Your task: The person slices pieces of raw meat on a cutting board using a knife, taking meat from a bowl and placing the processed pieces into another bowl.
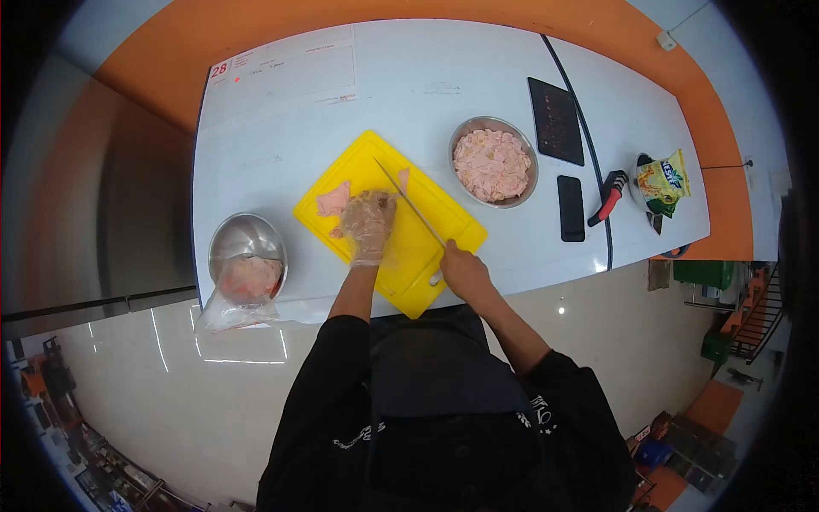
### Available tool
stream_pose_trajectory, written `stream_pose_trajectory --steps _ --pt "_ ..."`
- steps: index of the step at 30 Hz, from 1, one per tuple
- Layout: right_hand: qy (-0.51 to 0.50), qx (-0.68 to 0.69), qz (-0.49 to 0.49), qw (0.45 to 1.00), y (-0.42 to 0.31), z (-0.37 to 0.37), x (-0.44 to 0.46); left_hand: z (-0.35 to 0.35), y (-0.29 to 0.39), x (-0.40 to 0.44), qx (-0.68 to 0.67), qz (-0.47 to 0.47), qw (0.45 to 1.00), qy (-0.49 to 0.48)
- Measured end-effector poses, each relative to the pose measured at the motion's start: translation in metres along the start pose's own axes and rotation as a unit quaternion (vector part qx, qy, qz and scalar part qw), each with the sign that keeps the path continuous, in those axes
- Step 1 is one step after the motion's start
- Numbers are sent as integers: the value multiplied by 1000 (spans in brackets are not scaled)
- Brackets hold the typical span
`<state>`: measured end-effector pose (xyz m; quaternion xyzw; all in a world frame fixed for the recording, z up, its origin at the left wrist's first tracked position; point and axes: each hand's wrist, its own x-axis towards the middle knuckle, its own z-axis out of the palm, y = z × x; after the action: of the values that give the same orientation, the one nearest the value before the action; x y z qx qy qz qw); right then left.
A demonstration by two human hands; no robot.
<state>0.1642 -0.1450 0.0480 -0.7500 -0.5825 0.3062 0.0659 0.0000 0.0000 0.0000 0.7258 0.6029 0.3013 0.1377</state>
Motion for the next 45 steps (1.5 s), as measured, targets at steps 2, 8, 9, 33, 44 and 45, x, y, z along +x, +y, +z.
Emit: stream_pose_trajectory --steps 2,8,9,33,44,45 --pt "-34 -9 30 999 4 -7 -25 -13 3 0 -13 1 1000 -6" --pt "-40 -12 37 998 18 -23 -56 -44 -16 -11 -108 62 992 -21" --pt "-27 -4 27 999 15 -21 -54 -49 -26 -16 -95 77 992 -19" --pt "-105 -2 38 994 -12 -8 -77 -44 -30 -22 -40 37 998 -37" --pt "-23 34 -19 999 -30 13 -1 -67 -67 -43 11 63 993 -100" --pt "-21 36 -16 999 -28 11 -1 -71 -61 -41 -45 -3 992 -119"
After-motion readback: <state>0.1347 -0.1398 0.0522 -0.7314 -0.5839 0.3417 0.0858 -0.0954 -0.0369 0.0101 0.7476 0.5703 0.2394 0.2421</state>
